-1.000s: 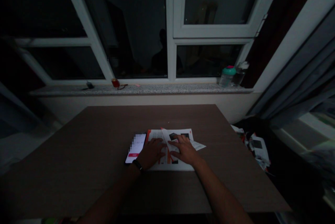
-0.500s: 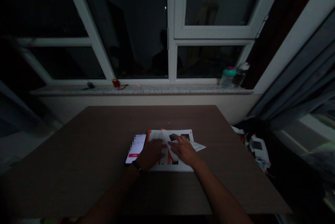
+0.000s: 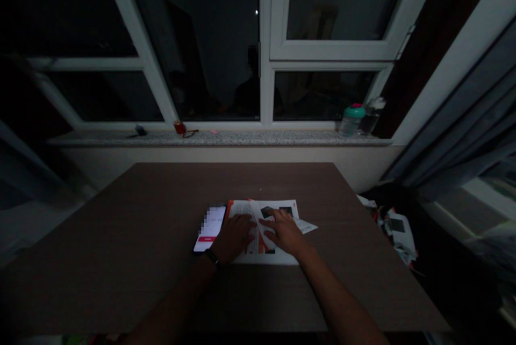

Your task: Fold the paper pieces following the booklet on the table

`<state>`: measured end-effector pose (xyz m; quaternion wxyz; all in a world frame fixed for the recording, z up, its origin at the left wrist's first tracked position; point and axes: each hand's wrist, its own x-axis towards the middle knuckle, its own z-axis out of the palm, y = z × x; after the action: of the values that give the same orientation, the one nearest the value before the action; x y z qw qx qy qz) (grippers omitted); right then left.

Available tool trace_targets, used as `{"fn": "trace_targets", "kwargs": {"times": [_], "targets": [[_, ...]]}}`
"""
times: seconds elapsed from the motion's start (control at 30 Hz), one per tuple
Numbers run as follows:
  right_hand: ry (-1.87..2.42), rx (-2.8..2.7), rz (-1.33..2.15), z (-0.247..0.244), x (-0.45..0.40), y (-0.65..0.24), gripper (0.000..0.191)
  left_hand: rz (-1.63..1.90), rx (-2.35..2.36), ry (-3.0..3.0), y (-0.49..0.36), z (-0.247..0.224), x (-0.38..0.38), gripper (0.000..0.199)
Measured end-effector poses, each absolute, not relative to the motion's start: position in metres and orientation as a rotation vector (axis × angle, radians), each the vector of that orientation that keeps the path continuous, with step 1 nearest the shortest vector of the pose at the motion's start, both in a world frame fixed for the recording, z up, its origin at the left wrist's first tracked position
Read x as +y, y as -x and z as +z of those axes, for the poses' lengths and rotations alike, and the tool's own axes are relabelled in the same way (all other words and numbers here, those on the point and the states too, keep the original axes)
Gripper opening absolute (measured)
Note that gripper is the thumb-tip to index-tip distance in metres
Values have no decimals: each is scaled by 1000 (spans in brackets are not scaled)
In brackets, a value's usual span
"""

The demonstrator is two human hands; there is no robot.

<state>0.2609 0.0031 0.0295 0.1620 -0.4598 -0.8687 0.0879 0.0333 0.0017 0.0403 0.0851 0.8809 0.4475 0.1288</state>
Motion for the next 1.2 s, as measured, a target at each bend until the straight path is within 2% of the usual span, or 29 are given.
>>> {"fn": "trace_targets", "kwargs": {"times": [0.27,0.43,0.73,0.97,1.2], "targets": [[1262,-2471,329,33,1,-261,45,448,1358,-2633,-37,32,3,26],[1231,-2473,374,37,-1,-259,48,501,1283,-2673,-44,24,1,38],[1198,-2492,382,42,-4,-258,48,427,1322,-2685,-57,28,7,38],[1226,-2453,384,40,-4,-257,44,433,1364,-2678,-59,22,7,29],[1257,-2441,397,37,-3,-256,40,434,1403,-2657,-56,18,6,33]]}}
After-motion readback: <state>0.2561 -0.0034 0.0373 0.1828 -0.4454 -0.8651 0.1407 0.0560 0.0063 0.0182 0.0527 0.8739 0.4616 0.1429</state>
